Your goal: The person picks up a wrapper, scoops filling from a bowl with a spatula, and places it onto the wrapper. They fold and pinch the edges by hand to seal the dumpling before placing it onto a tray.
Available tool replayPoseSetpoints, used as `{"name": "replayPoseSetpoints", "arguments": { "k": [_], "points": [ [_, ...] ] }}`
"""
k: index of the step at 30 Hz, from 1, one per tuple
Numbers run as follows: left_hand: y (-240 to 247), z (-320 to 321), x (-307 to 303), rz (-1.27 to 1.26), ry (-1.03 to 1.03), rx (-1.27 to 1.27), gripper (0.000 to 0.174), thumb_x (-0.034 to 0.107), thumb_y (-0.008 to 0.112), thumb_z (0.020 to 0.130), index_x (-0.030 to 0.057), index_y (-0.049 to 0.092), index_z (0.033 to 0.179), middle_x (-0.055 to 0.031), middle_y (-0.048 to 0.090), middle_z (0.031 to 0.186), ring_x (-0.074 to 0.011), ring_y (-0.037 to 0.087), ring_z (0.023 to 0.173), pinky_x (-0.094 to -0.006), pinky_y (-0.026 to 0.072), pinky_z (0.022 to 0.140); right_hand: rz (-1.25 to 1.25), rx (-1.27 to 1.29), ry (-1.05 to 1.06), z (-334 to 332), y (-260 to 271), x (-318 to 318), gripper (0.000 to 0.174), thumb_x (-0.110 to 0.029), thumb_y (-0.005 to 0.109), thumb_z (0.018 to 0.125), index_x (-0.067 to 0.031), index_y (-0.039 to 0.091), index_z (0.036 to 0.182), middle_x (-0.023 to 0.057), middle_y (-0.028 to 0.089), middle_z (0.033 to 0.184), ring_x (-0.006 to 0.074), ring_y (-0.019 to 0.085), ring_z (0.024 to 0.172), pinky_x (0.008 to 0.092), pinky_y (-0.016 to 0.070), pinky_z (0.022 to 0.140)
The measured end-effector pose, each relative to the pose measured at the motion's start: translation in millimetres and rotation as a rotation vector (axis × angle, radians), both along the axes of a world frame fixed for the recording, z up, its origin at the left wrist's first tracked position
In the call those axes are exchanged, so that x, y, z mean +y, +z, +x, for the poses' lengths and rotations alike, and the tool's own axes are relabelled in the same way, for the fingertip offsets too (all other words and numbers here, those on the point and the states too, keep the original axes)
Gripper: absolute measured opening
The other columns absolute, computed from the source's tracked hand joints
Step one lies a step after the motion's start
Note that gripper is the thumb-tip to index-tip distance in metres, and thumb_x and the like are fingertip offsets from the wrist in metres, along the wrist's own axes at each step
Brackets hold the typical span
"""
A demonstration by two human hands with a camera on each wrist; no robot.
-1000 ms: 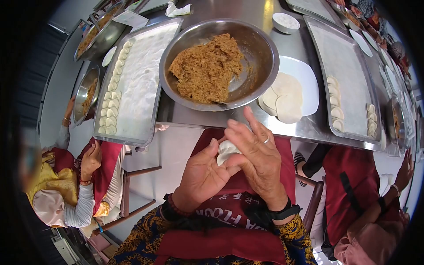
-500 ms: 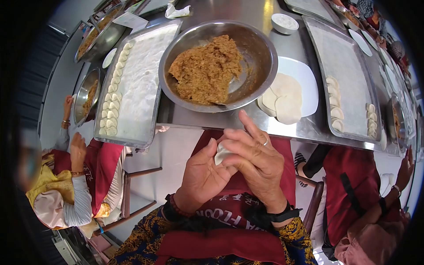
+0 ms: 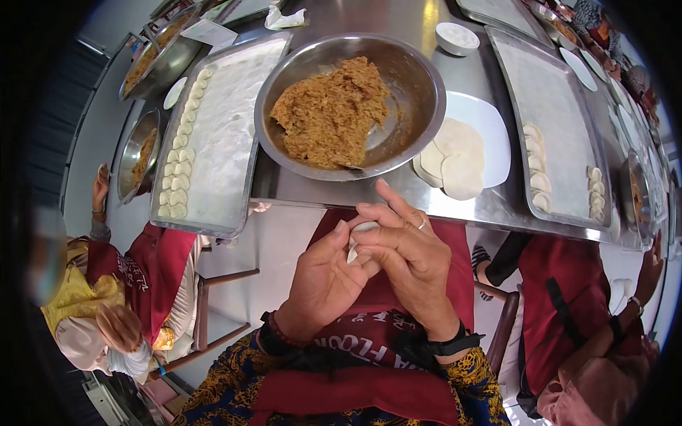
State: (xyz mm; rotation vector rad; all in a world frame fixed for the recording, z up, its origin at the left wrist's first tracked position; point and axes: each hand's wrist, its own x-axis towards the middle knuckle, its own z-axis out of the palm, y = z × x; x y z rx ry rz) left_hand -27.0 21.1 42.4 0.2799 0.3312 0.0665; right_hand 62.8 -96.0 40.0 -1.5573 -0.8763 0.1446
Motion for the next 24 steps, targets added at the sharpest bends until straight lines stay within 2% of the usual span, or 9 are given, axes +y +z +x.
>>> {"name": "replayPoseSetpoints", "arguments": {
  "k": [7, 9, 11, 12, 14, 17, 19, 22, 24],
  "points": [
    [7, 3, 5, 0.008, -0.017, 0.015, 0.044, 0.029, 0.032, 0.107, -0.0005, 0.044, 0.137, -0.0081, 0.054, 0.129, -0.0163, 0.051, 0.116, -0.0371, 0.0385, 0.105, -0.031, 0.127, -0.002, -2, 5, 3, 0.014, -0.012, 0.074, 0.081, -0.0086, 0.072, 0.094, 0.0094, 0.069, 0.12, 0.0306, 0.048, 0.135, 0.0399, 0.0376, 0.106],
    [2, 0, 9, 0.005, -0.054, -0.028, 0.046, 0.033, 0.029, 0.108, -0.0001, 0.041, 0.139, -0.0097, 0.051, 0.132, -0.0181, 0.049, 0.121, -0.0381, 0.0377, 0.106, -0.046, 0.179, -0.009, -2, 10, 3, 0.013, -0.012, 0.074, 0.081, -0.0084, 0.071, 0.093, 0.0094, 0.068, 0.122, 0.0303, 0.046, 0.136, 0.0398, 0.0374, 0.106],
    [-1, 0, 10, 0.018, -0.056, -0.029, 0.049, 0.036, 0.03, 0.107, -0.0016, 0.041, 0.137, -0.0117, 0.051, 0.133, -0.0205, 0.048, 0.124, -0.04, 0.0361, 0.108, -0.198, 0.043, 0.079, 3, 13, 2, 0.011, -0.014, 0.074, 0.08, -0.0092, 0.071, 0.09, 0.0093, 0.066, 0.124, 0.0298, 0.045, 0.137, 0.0398, 0.0373, 0.106],
    [-1, 0, 10, 0.031, -0.06, -0.033, 0.052, 0.039, 0.03, 0.107, -0.0031, 0.041, 0.136, -0.0136, 0.051, 0.134, -0.023, 0.047, 0.127, -0.0419, 0.0346, 0.109, -0.193, 0.045, 0.088, 5, 11, 1, 0.011, -0.014, 0.074, 0.08, -0.0092, 0.071, 0.09, 0.0093, 0.066, 0.124, 0.0298, 0.045, 0.137, 0.0398, 0.0373, 0.106],
    [-2, 0, 10, 0.001, -0.069, -0.012, 0.051, 0.039, 0.03, 0.107, -0.0023, 0.041, 0.135, -0.0129, 0.051, 0.133, -0.0224, 0.047, 0.127, -0.0418, 0.0347, 0.109, -0.253, -0.092, 0.113, 7, 8, 0, 0.008, -0.014, 0.073, 0.081, -0.0102, 0.072, 0.087, 0.0098, 0.067, 0.124, 0.0297, 0.046, 0.136, 0.0394, 0.037, 0.106],
    [-5, -1, 11, -0.018, -0.085, -0.026, 0.051, 0.039, 0.03, 0.107, -0.001, 0.041, 0.136, -0.0115, 0.051, 0.133, -0.0212, 0.049, 0.124, -0.0419, 0.0355, 0.109, -0.234, -0.008, 0.103, 5, 7, 1, 0.004, -0.014, 0.072, 0.081, -0.0102, 0.072, 0.084, 0.0099, 0.067, 0.123, 0.0296, 0.047, 0.135, 0.0395, 0.037, 0.106],
    [-5, -2, 11, -0.02, -0.087, 0.015, 0.052, 0.04, 0.029, 0.107, -0.0011, 0.04, 0.137, -0.0128, 0.049, 0.134, -0.0215, 0.049, 0.124, -0.0422, 0.0361, 0.109, -0.234, -0.015, 0.119, 4, 9, 1, 0.009, -0.012, 0.072, 0.081, -0.0097, 0.073, 0.09, 0.0103, 0.067, 0.124, 0.0297, 0.047, 0.135, 0.0399, 0.0363, 0.107],
    [1, -1, 13, 0.003, -0.088, 0.023, 0.055, 0.042, 0.028, 0.107, -0.003, 0.038, 0.138, -0.0144, 0.049, 0.135, -0.0228, 0.049, 0.125, -0.0419, 0.035, 0.111, -0.196, 0.181, 0.069, 3, 11, -4, 0.025, -0.004, 0.072, 0.08, -0.0063, 0.073, 0.105, 0.0118, 0.065, 0.125, 0.028, 0.051, 0.131, 0.038, 0.0395, 0.106],
    [2, -1, 14, 0.01, -0.087, 0.026, 0.057, 0.042, 0.028, 0.107, -0.0036, 0.037, 0.139, -0.0147, 0.049, 0.134, -0.0234, 0.048, 0.126, -0.0418, 0.0346, 0.112, -0.174, 0.247, 0.07, 3, 7, -8, 0.026, -0.002, 0.071, 0.08, -0.0057, 0.072, 0.105, 0.0121, 0.065, 0.124, 0.027, 0.053, 0.127, 0.0367, 0.0418, 0.103]
  ]
}}
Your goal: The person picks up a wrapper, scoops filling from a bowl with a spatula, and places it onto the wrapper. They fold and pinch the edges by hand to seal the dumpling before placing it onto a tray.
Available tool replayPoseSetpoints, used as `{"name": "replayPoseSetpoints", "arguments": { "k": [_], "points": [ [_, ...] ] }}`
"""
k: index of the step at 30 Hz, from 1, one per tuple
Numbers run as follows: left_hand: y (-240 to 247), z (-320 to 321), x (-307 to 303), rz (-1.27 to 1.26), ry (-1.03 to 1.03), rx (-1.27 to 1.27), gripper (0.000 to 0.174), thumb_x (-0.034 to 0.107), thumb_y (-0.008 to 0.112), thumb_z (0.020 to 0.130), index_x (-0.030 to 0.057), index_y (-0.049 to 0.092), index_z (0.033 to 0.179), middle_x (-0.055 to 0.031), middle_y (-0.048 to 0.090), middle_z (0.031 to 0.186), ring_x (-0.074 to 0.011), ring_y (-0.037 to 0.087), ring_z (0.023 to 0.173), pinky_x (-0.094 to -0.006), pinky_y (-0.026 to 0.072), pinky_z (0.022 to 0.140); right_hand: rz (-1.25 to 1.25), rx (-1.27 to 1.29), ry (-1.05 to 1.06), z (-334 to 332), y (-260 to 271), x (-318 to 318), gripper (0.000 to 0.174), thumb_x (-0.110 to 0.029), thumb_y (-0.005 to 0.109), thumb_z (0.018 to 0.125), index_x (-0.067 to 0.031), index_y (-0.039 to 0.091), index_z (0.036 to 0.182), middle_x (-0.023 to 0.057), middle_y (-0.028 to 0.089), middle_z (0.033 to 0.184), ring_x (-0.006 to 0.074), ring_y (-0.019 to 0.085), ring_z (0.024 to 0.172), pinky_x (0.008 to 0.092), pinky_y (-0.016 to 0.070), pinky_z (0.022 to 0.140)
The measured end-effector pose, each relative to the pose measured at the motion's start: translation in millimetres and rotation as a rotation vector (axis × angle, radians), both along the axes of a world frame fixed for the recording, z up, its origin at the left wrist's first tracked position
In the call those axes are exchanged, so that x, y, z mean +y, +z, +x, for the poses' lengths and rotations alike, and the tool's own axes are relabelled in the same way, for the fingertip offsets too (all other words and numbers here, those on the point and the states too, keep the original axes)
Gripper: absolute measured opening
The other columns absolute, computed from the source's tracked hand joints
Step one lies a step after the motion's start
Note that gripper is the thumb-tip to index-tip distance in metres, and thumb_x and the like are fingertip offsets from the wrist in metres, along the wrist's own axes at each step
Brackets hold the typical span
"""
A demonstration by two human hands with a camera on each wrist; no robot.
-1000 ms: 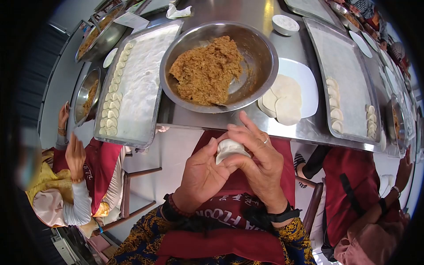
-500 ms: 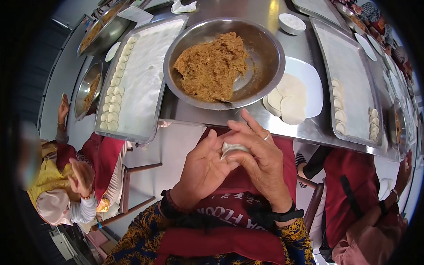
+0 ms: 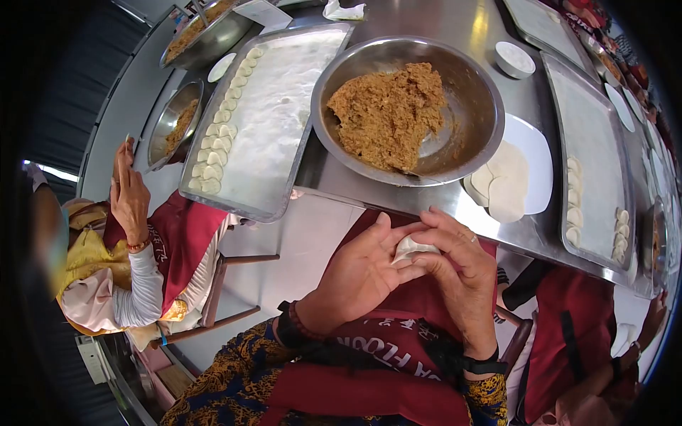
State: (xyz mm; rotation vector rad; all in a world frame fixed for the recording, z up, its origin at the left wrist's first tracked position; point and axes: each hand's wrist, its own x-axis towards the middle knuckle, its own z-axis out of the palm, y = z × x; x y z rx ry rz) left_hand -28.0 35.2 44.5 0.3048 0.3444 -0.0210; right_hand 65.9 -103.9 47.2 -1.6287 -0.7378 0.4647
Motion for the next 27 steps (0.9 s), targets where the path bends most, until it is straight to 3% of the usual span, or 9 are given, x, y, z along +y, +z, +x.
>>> {"name": "replayPoseSetpoints", "arguments": {
  "k": [5, 8, 12, 14, 15, 17, 18, 21, 27],
  "points": [
    [0, 7, 0, 0.033, -0.075, -0.001, 0.063, 0.044, 0.029, 0.106, -0.0078, 0.032, 0.141, -0.0167, 0.046, 0.138, -0.0251, 0.045, 0.13, -0.0432, 0.0321, 0.114, 0.044, 0.117, -0.062, -4, 5, 2, 0.021, 0.002, 0.068, 0.082, -0.0028, 0.072, 0.102, 0.0141, 0.067, 0.119, 0.0234, 0.061, 0.116, 0.0334, 0.0473, 0.097],
    [-2, 3, 3, 0.058, -0.09, 0.025, 0.064, 0.045, 0.027, 0.106, -0.0087, 0.034, 0.14, -0.0178, 0.046, 0.139, -0.0262, 0.045, 0.131, -0.0449, 0.0309, 0.114, -0.022, 0.035, 0.06, 2, 7, -1, 0.012, 0.003, 0.062, 0.087, 0.0004, 0.072, 0.093, 0.0155, 0.069, 0.111, 0.0232, 0.062, 0.116, 0.0325, 0.0481, 0.098],
    [14, 9, 6, 0.057, -0.214, -0.063, 0.062, 0.043, 0.022, 0.107, -0.0063, 0.033, 0.143, -0.0175, 0.047, 0.138, -0.0255, 0.046, 0.129, -0.0435, 0.0331, 0.113, 0.139, 0.07, 0.043, 5, -1, -6, 0.012, 0.003, 0.061, 0.09, 0.001, 0.071, 0.096, 0.0154, 0.067, 0.116, 0.0213, 0.064, 0.113, 0.0306, 0.0516, 0.093],
    [26, 12, 4, 0.59, -0.295, -0.047, 0.064, 0.042, 0.019, 0.107, -0.0092, 0.028, 0.144, -0.0217, 0.042, 0.143, -0.033, 0.041, 0.134, -0.0471, 0.0275, 0.116, 0.224, 0.238, 0.043, 6, 2, -9, 0.013, 0.003, 0.06, 0.091, 0.0016, 0.07, 0.1, 0.0139, 0.067, 0.118, 0.0155, 0.066, 0.102, 0.0258, 0.0538, 0.084],
    [26, 14, 4, 0.577, -0.333, -0.07, 0.064, 0.042, 0.019, 0.107, -0.0092, 0.028, 0.144, -0.0217, 0.042, 0.143, -0.033, 0.041, 0.134, -0.0471, 0.0275, 0.116, 0.215, 0.226, 0.0, 9, 2, -13, 0.013, 0.003, 0.06, 0.091, 0.0016, 0.07, 0.1, 0.0139, 0.067, 0.118, 0.0155, 0.066, 0.102, 0.0258, 0.0538, 0.084],
    [26, 18, 4, 0.111, -0.256, 0.026, 0.066, 0.045, 0.028, 0.105, -0.0098, 0.031, 0.142, -0.0223, 0.039, 0.147, -0.0444, 0.037, 0.136, -0.0553, 0.0259, 0.115, 0.183, 0.264, 0.044, 20, 1, -23, 0.013, 0.001, 0.061, 0.092, 0.0017, 0.07, 0.101, 0.0127, 0.067, 0.118, 0.0129, 0.066, 0.096, 0.0251, 0.0542, 0.081],
    [27, 18, 4, 0.17, -0.281, 0.04, 0.066, 0.044, 0.031, 0.104, -0.0101, 0.032, 0.142, -0.025, 0.035, 0.15, -0.0491, 0.033, 0.137, -0.0572, 0.0241, 0.116, 0.199, 0.251, 0.005, 26, 2, -29, 0.014, -0.002, 0.062, 0.092, 0.0012, 0.071, 0.102, 0.0115, 0.068, 0.117, 0.0112, 0.065, 0.092, 0.0234, 0.0542, 0.078],
    [15, 13, 12, 0.135, -0.284, 0.12, 0.063, 0.042, 0.034, 0.104, -0.0104, 0.037, 0.139, -0.0276, 0.034, 0.15, -0.05, 0.032, 0.137, -0.0584, 0.0237, 0.116, 0.147, 0.324, -0.114, 63, 28, -60, 0.015, -0.005, 0.063, 0.092, -0.0001, 0.072, 0.103, 0.0105, 0.069, 0.115, 0.0104, 0.065, 0.09, 0.023, 0.0541, 0.076],
    [9, 4, 29, 0.174, -0.323, 0.232, 0.055, 0.036, 0.038, 0.104, -0.0084, 0.046, 0.135, -0.0297, 0.04, 0.145, -0.0495, 0.037, 0.134, -0.0579, 0.0286, 0.114, -0.001, 0.021, -0.483, 171, 85, -127, 0.017, -0.01, 0.063, 0.093, -0.001, 0.071, 0.105, 0.0115, 0.07, 0.111, 0.0151, 0.067, 0.092, 0.028, 0.0551, 0.079]
  ]
}}
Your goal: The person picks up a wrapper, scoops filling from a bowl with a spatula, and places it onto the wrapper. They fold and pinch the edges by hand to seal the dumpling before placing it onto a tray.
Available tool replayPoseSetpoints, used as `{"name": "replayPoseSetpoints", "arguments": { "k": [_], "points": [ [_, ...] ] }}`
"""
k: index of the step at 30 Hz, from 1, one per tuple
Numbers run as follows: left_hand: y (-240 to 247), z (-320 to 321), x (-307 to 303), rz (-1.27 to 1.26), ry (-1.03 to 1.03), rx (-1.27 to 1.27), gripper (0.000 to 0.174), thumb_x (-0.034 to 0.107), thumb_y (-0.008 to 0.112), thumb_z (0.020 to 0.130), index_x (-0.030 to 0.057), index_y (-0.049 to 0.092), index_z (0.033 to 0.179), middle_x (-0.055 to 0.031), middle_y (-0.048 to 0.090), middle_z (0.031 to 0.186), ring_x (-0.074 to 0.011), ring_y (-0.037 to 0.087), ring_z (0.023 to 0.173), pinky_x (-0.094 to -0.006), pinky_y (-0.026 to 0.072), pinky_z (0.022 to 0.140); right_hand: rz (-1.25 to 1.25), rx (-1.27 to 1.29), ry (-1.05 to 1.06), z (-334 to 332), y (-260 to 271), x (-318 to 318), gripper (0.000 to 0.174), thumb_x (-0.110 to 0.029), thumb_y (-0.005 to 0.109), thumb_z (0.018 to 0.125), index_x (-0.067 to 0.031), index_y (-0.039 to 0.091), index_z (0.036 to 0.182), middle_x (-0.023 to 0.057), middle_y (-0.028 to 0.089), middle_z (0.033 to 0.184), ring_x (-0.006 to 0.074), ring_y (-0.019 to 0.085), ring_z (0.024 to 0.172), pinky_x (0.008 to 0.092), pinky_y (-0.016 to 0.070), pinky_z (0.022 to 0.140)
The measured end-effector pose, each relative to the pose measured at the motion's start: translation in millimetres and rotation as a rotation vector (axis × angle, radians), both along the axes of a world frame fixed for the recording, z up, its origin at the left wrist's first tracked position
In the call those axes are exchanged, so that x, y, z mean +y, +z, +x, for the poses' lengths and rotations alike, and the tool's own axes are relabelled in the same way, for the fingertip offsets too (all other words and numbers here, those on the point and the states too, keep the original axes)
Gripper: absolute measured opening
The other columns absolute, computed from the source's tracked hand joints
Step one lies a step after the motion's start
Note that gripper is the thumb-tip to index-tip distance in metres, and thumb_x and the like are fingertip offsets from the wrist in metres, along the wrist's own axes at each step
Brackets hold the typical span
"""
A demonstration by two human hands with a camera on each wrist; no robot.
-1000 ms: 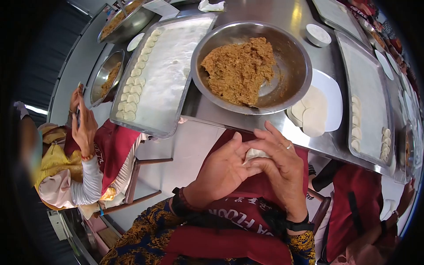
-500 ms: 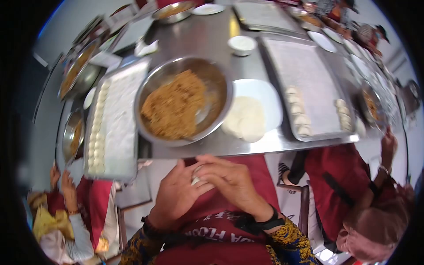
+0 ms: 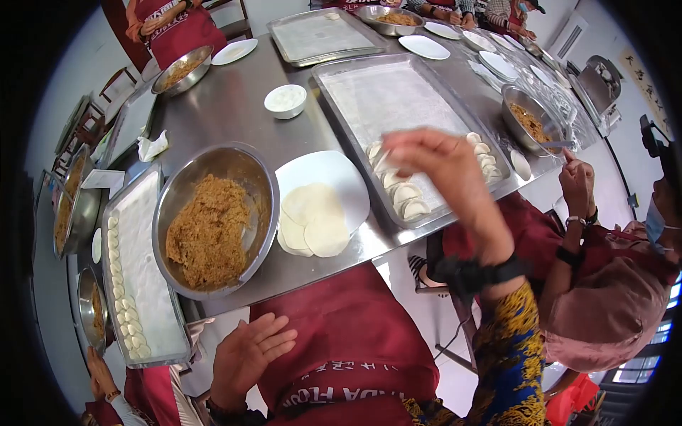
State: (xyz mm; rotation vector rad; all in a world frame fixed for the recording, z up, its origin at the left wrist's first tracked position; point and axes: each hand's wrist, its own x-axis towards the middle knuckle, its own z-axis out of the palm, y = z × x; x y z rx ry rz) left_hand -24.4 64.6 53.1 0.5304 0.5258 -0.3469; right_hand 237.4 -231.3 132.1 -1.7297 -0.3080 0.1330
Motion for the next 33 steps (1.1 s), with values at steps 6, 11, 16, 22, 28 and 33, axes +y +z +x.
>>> {"name": "replayPoseSetpoints", "arguments": {
  "k": [6, 11, 16, 22, 28, 33],
  "points": [
    [-11, 1, 1, 0.042, -0.036, 0.035, 0.052, 0.034, 0.037, 0.104, -0.0063, 0.048, 0.135, -0.029, 0.05, 0.137, -0.048, 0.046, 0.129, -0.0569, 0.0345, 0.111, -0.05, -0.024, -0.04, 94, -22, -24, 0.016, -0.014, 0.065, 0.094, -0.0026, 0.072, 0.104, 0.0046, 0.071, 0.097, 0.0122, 0.067, 0.089, 0.0268, 0.0557, 0.076],
    [-18, 14, 0, -0.022, -0.038, 0.065, 0.051, 0.033, 0.036, 0.104, -0.005, 0.048, 0.136, -0.0278, 0.049, 0.138, -0.0469, 0.046, 0.129, -0.0563, 0.0339, 0.112, -0.005, 0.111, -0.013, 126, -78, -5, 0.014, -0.012, 0.066, 0.091, -0.004, 0.072, 0.101, 0.0011, 0.071, 0.09, 0.0102, 0.065, 0.084, 0.0261, 0.0529, 0.074],
    [-24, 25, 2, -0.048, -0.044, 0.091, 0.051, 0.033, 0.035, 0.105, -0.0043, 0.048, 0.136, -0.026, 0.05, 0.139, -0.0468, 0.044, 0.131, -0.0565, 0.0332, 0.112, -0.086, 0.121, -0.003, 148, -104, 4, 0.013, -0.011, 0.067, 0.09, -0.0039, 0.073, 0.099, 0.0006, 0.07, 0.089, 0.0097, 0.063, 0.083, 0.0248, 0.0499, 0.077],
    [-32, 37, 0, -0.039, -0.028, 0.184, 0.053, 0.035, 0.034, 0.105, -0.0057, 0.045, 0.138, -0.0278, 0.049, 0.138, -0.0472, 0.044, 0.131, -0.0565, 0.0324, 0.113, -0.062, 0.112, 0.032, 163, -124, 13, 0.012, -0.009, 0.067, 0.089, -0.0021, 0.073, 0.098, 0.0017, 0.07, 0.088, 0.0095, 0.062, 0.084, 0.0247, 0.0496, 0.08],
    [-41, 40, 6, -0.181, 0.013, 0.137, 0.05, 0.03, 0.039, 0.105, -0.0059, 0.04, 0.141, -0.0265, 0.046, 0.142, -0.0407, 0.045, 0.133, -0.0508, 0.0342, 0.114, -0.172, 0.074, 0.099, 163, -131, 18, 0.012, -0.008, 0.066, 0.089, -0.002, 0.073, 0.097, 0.0022, 0.071, 0.09, 0.0104, 0.062, 0.085, 0.0253, 0.0501, 0.082],
    [-34, 44, 4, -0.044, -0.001, 0.152, 0.051, 0.03, 0.034, 0.105, -0.0065, 0.041, 0.14, -0.0287, 0.048, 0.139, -0.0462, 0.044, 0.131, -0.0559, 0.032, 0.113, -0.127, 0.067, 0.154, 162, -135, 16, 0.012, -0.008, 0.066, 0.09, -0.0015, 0.073, 0.098, 0.0034, 0.071, 0.092, 0.0119, 0.063, 0.087, 0.026, 0.0508, 0.084]
  ]
}}
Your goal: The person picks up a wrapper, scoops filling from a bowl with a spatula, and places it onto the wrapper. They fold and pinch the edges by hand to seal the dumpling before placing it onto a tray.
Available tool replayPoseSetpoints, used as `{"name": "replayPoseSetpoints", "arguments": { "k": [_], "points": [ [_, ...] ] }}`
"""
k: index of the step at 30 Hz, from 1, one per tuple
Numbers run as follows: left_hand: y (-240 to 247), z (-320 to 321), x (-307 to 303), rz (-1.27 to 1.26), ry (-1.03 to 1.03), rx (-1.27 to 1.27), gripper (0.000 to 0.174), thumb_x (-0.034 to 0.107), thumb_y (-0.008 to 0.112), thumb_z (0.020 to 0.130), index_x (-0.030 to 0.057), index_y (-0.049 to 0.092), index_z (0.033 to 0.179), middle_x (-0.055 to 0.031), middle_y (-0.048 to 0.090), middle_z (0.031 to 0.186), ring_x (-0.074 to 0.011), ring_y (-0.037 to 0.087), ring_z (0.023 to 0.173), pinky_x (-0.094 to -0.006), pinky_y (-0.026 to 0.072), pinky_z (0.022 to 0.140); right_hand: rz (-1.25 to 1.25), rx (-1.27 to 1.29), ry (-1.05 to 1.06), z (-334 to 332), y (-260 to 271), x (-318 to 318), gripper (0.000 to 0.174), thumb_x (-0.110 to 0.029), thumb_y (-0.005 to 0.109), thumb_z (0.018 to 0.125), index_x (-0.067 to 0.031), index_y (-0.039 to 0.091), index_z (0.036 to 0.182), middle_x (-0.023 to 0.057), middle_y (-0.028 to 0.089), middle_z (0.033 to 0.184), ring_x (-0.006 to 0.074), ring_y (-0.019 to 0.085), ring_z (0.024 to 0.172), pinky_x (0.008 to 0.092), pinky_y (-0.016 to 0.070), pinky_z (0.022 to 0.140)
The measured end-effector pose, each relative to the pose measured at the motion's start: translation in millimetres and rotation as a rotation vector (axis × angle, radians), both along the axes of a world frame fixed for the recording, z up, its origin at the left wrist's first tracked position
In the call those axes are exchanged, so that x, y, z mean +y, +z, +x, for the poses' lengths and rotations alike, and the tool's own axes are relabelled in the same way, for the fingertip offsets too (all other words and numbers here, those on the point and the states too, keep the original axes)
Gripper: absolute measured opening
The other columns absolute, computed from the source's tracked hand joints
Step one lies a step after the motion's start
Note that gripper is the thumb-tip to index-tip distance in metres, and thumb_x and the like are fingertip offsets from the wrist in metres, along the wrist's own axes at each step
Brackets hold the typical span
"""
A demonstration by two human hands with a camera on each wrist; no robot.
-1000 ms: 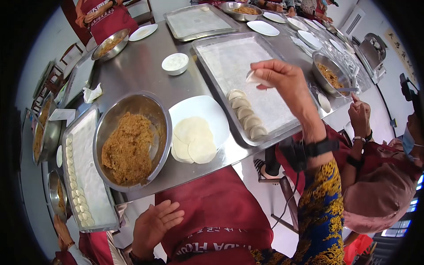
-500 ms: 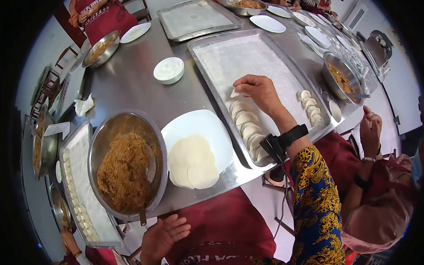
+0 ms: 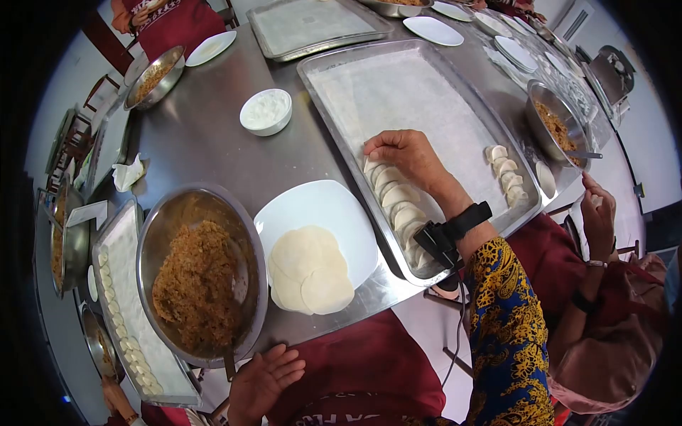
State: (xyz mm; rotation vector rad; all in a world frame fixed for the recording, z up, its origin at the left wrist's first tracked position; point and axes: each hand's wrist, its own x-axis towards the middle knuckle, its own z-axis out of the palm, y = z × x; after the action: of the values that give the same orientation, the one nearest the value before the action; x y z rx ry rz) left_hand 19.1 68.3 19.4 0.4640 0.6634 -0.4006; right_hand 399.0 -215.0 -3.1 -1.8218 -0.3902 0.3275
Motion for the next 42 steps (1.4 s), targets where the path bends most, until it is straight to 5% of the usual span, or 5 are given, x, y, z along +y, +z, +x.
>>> {"name": "replayPoseSetpoints", "arguments": {
  "k": [18, 23, 28, 33, 42],
  "points": [
    [9, -14, -8, -0.01, 0.011, -0.084, 0.049, 0.033, 0.041, 0.104, -0.0052, 0.048, 0.134, -0.0273, 0.052, 0.136, -0.0421, 0.048, 0.129, -0.0538, 0.034, 0.112, -0.077, -0.017, -0.18, -21, 15, 0, 0.026, -0.017, 0.054, 0.1, -0.0049, 0.069, 0.118, 0.0027, 0.068, 0.109, 0.0115, 0.059, 0.106, 0.025, 0.0439, 0.096],
    [9, -12, -10, 0.03, 0.055, -0.102, 0.05, 0.031, 0.041, 0.104, -0.0079, 0.044, 0.135, -0.0298, 0.05, 0.136, -0.0436, 0.047, 0.129, -0.0537, 0.0344, 0.112, -0.044, -0.143, -0.159, -35, 35, -5, 0.024, -0.015, 0.058, 0.097, -0.0025, 0.069, 0.114, -0.0011, 0.068, 0.096, 0.0072, 0.058, 0.093, 0.0219, 0.0454, 0.085],
    [12, -9, -19, 0.047, 0.034, -0.158, 0.052, 0.028, 0.034, 0.106, -0.0116, 0.036, 0.139, -0.032, 0.044, 0.138, -0.0451, 0.045, 0.13, -0.0536, 0.0343, 0.112, -0.046, -0.114, 0.052, -124, 60, 21, 0.024, -0.013, 0.062, 0.095, -0.0018, 0.068, 0.115, 0.0035, 0.071, 0.104, 0.0076, 0.06, 0.098, 0.0258, 0.0491, 0.088],
    [1, -12, -25, 0.022, 0.009, -0.218, 0.052, 0.029, 0.039, 0.105, -0.0111, 0.037, 0.137, -0.0299, 0.047, 0.136, -0.043, 0.046, 0.129, -0.0528, 0.0357, 0.112, -0.358, -0.578, 0.117, -212, 33, 53, 0.048, -0.021, 0.078, 0.078, -0.0066, 0.061, 0.121, 0.0179, 0.062, 0.125, 0.0419, 0.05, 0.126, 0.0469, 0.0422, 0.101],
    [-7, -15, -33, -0.034, 0.042, -0.174, 0.049, 0.028, 0.045, 0.103, -0.0115, 0.044, 0.132, -0.0282, 0.051, 0.131, -0.0416, 0.052, 0.124, -0.0511, 0.0404, 0.108, -0.603, -0.742, -0.197, -251, 1, 50, 0.039, -0.022, 0.077, 0.079, -0.003, 0.062, 0.109, 0.0176, 0.055, 0.133, 0.0404, 0.042, 0.133, 0.0489, 0.0367, 0.102]
  ]
}}
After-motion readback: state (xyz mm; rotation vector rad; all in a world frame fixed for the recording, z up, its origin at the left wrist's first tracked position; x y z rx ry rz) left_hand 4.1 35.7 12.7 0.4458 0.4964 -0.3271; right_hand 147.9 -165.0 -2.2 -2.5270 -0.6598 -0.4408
